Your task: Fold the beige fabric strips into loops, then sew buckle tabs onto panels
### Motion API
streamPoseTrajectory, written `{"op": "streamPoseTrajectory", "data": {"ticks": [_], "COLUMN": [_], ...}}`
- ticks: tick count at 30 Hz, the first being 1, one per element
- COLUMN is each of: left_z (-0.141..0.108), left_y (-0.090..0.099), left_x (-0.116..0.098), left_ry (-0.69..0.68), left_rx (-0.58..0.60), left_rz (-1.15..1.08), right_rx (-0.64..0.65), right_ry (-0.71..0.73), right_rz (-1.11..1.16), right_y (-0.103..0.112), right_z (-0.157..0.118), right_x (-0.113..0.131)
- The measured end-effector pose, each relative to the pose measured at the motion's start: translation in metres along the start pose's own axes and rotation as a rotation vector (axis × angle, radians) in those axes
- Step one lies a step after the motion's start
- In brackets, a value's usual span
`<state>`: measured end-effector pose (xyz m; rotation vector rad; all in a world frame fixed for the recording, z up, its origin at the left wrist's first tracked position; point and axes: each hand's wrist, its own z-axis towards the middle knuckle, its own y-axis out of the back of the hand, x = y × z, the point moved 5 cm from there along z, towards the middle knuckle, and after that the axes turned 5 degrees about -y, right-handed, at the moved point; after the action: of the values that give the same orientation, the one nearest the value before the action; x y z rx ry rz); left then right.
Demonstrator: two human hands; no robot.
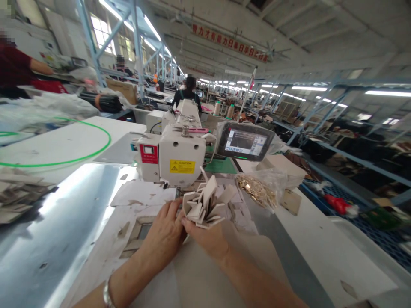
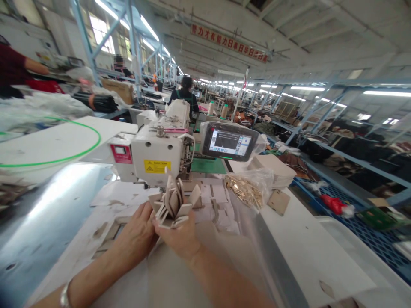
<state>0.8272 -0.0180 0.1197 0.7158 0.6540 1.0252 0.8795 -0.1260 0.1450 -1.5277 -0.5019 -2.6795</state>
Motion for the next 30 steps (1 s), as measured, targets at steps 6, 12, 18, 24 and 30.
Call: {"op": "streamPoseTrajectory", "data": {"ticks": [6, 12, 18, 24, 30], "left_z": [0.001, -0.007, 0.003, 0.015, 0.017], "left_y": [0.017, 0.024, 0.045, 0.072, 0.088], "left_x": [0.000, 0.013, 0.022, 0.015, 0.004], "left_ry": [-0.083, -0.027, 0.231, 0.315, 0.192], "left_rx": [0.020, 0.070, -0.050, -0.260, -0.340], "left_rz": [-0.240, -0.518, -0.771, -0.850, -0.591], "right_rx": [0.029, 0.062, 0.035, 0.096, 0.095], "right_ry": [-0.014, -0.083, -0.074, -0.151, -0.158], "right_rz": [0.099, 0.140, 0.138, 0.022, -0.047], "right_y": [0.009, 0.011, 0.017, 0.022, 0.021], "right_z": [0.004, 0.008, 0.011, 0.013, 0.015], "right_x": [0.003, -0.004, -0.008, -0.010, -0.009]}}
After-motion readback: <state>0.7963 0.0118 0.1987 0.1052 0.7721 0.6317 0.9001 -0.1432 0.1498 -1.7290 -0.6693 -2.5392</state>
